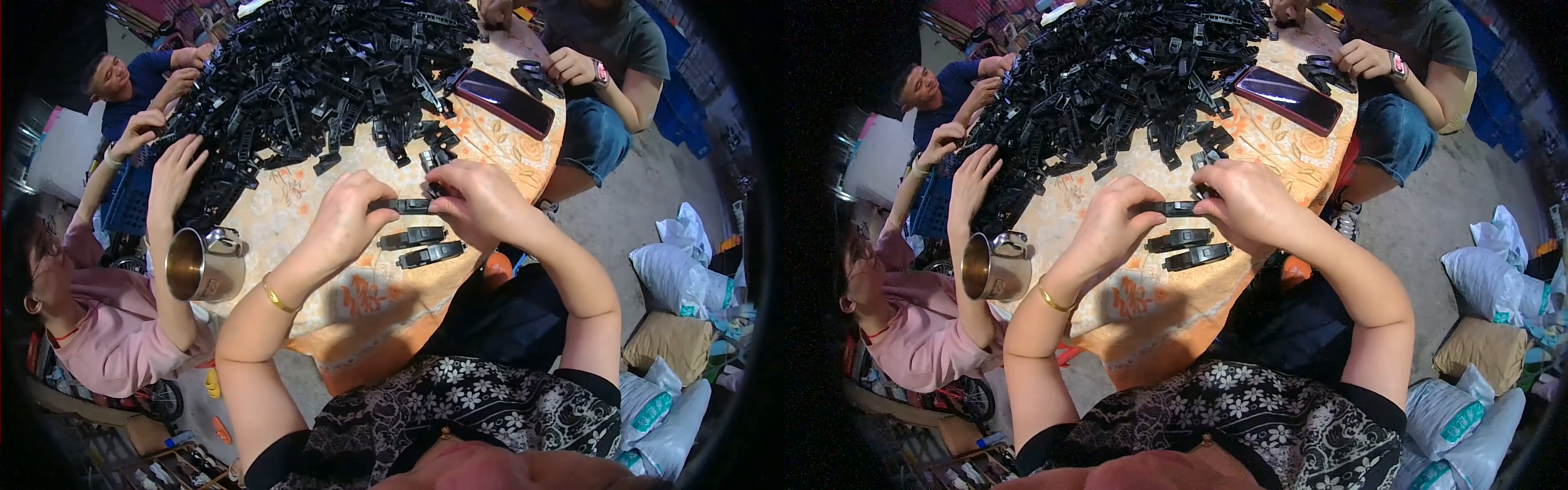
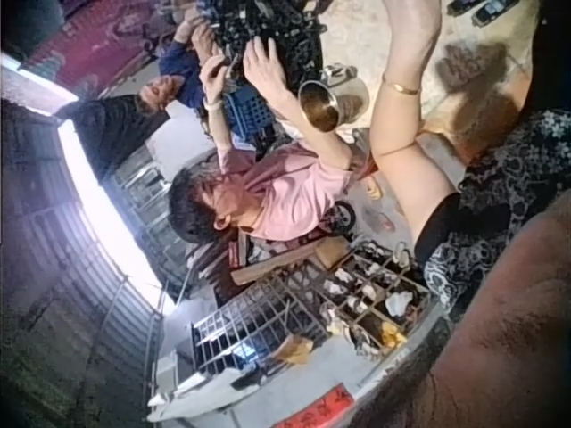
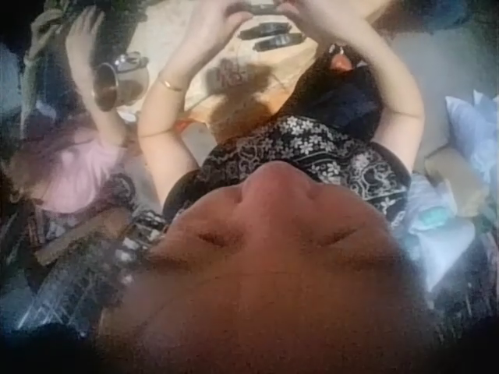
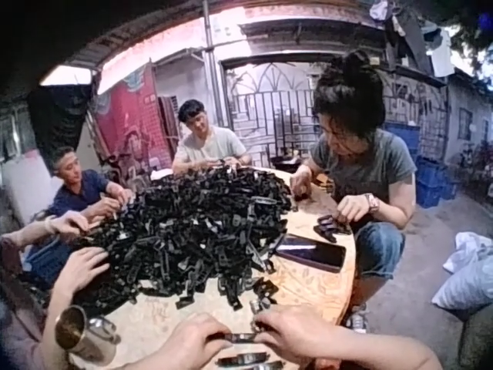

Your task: The person assembles plastic components by fitting small black pieces together by hand and sets the assembled parts on the table.

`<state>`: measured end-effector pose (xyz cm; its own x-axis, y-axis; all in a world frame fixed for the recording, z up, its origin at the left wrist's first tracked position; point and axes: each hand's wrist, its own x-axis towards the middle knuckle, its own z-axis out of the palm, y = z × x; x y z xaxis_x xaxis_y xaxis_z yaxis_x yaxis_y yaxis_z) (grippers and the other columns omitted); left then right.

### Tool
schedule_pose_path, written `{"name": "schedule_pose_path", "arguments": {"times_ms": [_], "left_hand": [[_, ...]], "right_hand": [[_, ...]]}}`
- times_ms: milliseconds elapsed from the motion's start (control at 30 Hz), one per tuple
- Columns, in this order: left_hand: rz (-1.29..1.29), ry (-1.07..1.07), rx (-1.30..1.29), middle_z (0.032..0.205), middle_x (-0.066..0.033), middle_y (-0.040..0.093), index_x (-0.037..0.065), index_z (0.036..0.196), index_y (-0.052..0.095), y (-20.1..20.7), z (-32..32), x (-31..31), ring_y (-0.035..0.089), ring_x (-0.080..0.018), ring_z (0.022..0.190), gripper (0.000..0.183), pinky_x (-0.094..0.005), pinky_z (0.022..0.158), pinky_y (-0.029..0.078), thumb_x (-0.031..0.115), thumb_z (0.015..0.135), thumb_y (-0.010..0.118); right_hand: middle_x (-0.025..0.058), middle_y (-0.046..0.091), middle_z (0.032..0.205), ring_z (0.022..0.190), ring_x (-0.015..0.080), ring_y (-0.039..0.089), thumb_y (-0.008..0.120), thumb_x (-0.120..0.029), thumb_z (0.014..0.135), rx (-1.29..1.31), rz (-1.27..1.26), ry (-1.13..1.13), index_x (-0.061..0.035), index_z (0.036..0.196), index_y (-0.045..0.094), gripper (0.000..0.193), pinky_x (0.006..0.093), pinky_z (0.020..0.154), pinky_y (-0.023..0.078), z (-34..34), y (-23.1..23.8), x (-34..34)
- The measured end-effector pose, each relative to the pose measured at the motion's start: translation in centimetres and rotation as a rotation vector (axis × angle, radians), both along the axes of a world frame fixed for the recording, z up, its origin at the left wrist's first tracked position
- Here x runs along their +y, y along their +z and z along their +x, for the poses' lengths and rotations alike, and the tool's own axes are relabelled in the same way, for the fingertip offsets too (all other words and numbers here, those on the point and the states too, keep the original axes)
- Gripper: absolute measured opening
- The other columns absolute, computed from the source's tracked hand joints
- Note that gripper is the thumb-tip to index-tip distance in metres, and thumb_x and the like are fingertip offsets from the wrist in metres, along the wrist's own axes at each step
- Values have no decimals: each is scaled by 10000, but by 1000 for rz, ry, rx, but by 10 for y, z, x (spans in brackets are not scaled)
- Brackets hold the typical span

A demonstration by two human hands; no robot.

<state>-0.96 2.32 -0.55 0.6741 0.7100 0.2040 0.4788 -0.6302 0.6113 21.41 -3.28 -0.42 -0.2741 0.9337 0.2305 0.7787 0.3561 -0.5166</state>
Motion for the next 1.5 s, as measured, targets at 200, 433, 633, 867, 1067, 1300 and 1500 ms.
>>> {"name": "schedule_pose_path", "arguments": {"times_ms": [200,433,633,867,1067,1300,1500], "left_hand": [[-72,12,-25,817,-141,600,8,857,689,3,1,-1,580,-325,859,161,-395,768,465,79,719,731],[-79,32,-67,825,-151,618,0,853,689,-3,0,-2,602,-325,830,168,-387,737,482,74,711,739],[-127,66,-54,793,-136,623,-12,826,687,-4,2,0,612,-275,747,168,-351,676,489,60,694,764],[36,-10,-58,762,-123,613,-18,812,682,-10,11,-1,600,-236,669,178,-325,614,484,65,685,777],[-409,-101,7,755,-71,621,-12,818,687,7,8,10,585,-146,672,155,-292,615,476,90,737,770],[516,365,175,996,-163,543,-26,897,626,-5,21,75,553,-331,934,298,-418,734,510,228,783,732],[589,416,368,947,-150,570,-4,870,643,-22,34,98,574,-316,913,186,-381,730,533,155,784,683]], "right_hand": [[131,660,889,851,335,631,768,-180,718,124,-2,168,-69,1061,668,374,415,765,502,13,-6,6],[151,676,882,817,325,640,761,-34,668,175,89,72,-22,1001,695,339,400,707,519,6,-5,3],[131,649,811,787,321,615,742,-42,655,62,197,203,-20,907,711,255,402,691,505,3,-1,2],[116,621,787,794,314,596,735,-48,663,134,191,253,-26,889,703,229,405,702,488,-10,-16,14],[104,595,759,764,299,587,729,-167,755,277,83,243,-44,894,704,188,398,679,484,1,-18,13],[84,559,837,827,267,581,721,-210,781,-90,362,-72,-64,953,689,228,375,676,493,-6,-17,23],[48,605,914,868,257,574,692,-105,747,-167,553,39,-63,883,665,145,371,718,505,-1,-27,30]]}}
